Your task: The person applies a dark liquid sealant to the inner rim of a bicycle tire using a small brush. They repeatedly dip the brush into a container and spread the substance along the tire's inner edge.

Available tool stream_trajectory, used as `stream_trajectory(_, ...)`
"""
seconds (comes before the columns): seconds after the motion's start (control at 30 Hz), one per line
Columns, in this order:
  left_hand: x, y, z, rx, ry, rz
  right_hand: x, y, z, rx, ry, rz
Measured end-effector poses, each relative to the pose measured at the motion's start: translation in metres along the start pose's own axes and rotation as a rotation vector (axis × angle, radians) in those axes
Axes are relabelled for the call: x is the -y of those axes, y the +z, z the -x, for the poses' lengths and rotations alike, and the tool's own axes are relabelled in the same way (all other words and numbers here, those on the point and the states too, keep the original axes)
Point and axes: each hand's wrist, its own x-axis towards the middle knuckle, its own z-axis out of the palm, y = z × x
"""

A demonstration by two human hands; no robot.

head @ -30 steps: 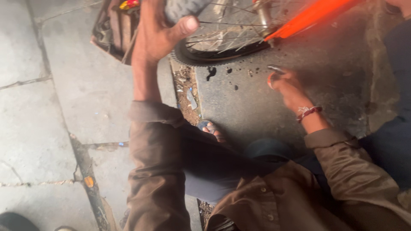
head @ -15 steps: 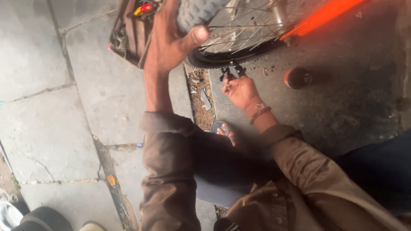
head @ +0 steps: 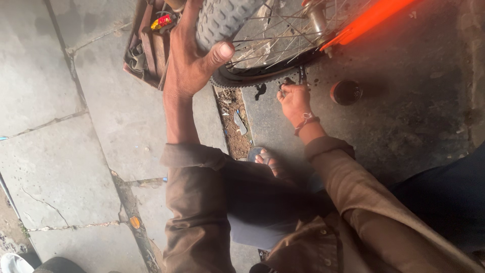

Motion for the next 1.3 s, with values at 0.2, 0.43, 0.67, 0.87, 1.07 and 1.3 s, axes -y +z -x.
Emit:
stream_trajectory(0.2,0.005,-0.001,0.002,0.003,-0.014,0.005,-0.025,0.005,0.01,0.092,-0.011,0.108)
stream_trajectory(0.43,0.013,-0.005,0.007,0.006,-0.006,-0.039,-0.075,0.015,0.039,0.202,0.051,0.163)
stream_trajectory(0.67,0.018,-0.005,0.01,0.004,0.003,-0.047,-0.079,0.02,0.029,0.221,0.031,0.147)
stream_trajectory(0.87,0.02,-0.004,0.01,0.005,-0.008,-0.06,-0.094,0.042,0.047,0.286,-0.053,0.218)
stream_trajectory(1.07,0.019,-0.004,0.01,0.0,0.009,-0.093,-0.101,0.069,0.091,0.382,-0.085,0.395)
stream_trajectory(1.3,0.018,-0.004,0.01,0.003,-0.011,-0.091,-0.09,0.063,0.069,0.099,-0.098,0.672)
